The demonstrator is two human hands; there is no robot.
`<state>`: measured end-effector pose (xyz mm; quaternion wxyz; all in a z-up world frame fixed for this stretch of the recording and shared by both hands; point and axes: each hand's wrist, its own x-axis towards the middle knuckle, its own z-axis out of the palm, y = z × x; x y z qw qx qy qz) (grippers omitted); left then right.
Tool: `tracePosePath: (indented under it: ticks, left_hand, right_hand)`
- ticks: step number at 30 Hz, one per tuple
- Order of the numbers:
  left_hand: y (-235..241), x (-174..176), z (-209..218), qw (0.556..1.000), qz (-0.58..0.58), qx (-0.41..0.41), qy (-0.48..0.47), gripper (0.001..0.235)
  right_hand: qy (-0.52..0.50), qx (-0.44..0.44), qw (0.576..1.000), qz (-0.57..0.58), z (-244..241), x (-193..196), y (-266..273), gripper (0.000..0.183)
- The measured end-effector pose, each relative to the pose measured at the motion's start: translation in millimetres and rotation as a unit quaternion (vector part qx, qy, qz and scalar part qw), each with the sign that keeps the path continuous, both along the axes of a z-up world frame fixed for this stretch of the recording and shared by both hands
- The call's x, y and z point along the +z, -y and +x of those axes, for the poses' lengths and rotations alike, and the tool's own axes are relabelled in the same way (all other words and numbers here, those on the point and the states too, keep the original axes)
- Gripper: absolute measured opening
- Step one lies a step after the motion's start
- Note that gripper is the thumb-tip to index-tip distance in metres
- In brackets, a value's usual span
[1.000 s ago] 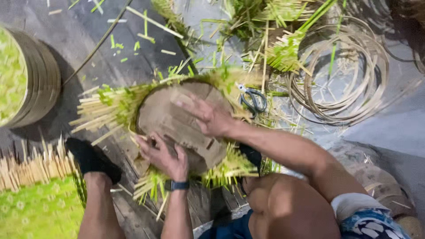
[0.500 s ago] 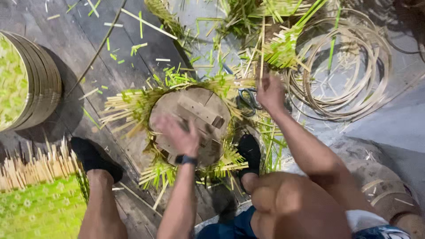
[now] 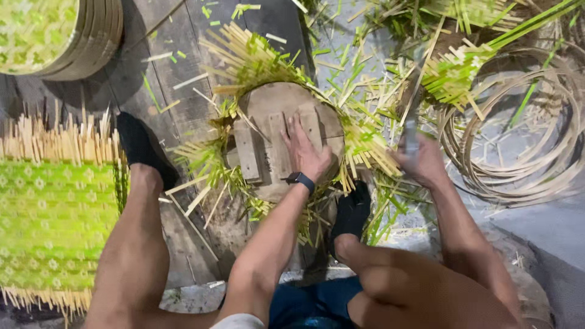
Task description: The person sits on the floor and uses shears to trim excess bamboo strips from a circular woven mat placed on a wooden board. They then pick up a bamboo ring and fit it around the mat's edge, pressing it into place. The process is repeated for multiple mats.
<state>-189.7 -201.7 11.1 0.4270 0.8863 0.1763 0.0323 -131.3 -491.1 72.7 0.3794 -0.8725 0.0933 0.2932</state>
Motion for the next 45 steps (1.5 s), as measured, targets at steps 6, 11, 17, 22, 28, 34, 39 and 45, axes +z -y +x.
tracePosePath:
  ticks: [6, 11, 17, 22, 28, 34, 39, 45]
  left_hand:
    - [2, 13, 5, 0.999, 0.013, -0.005, -0.038, 0.113]
    - [-1, 15, 5, 0.998, -0.002, -0.025, -0.052, 0.126]
    - [-2, 10, 3, 0.995, 0.028, -0.027, -0.090, 0.119]
    - [-2, 17, 5, 0.999, 0.009, -0.031, -0.044, 0.117]
    - [-29, 29, -8, 0.980, 0.052, -0.175, -0.080, 0.110]
    - [-35, 27, -17, 0.976, 0.040, -0.206, -0.058, 0.101]
    - [-41, 24, -16, 0.972, 0.050, -0.223, -0.056, 0.105]
    - [-38, 21, -19, 0.978, 0.026, -0.205, -0.039, 0.104]
  right_hand:
    - [0.215, -0.047, 0.955, 0.200, -20, 69, -105, 0.018]
    - [-0.149, -0.010, 0.984, 0.098, 1, 59, -145, 0.029]
    - [0.262, 0.049, 0.959, 0.094, -20, 72, -135, 0.021]
    - [-0.250, -0.011, 0.965, 0.077, -6, 57, -142, 0.034]
    - [0.018, 0.168, 0.983, -0.074, 15, 54, -63, 0.040]
    - [0.181, 0.336, 0.905, -0.186, 33, -30, -41, 0.056]
    - [0.082, 0.272, 0.924, -0.254, 33, -66, -64, 0.039]
    - [0.142, 0.251, 0.917, -0.277, 56, -45, -80, 0.051]
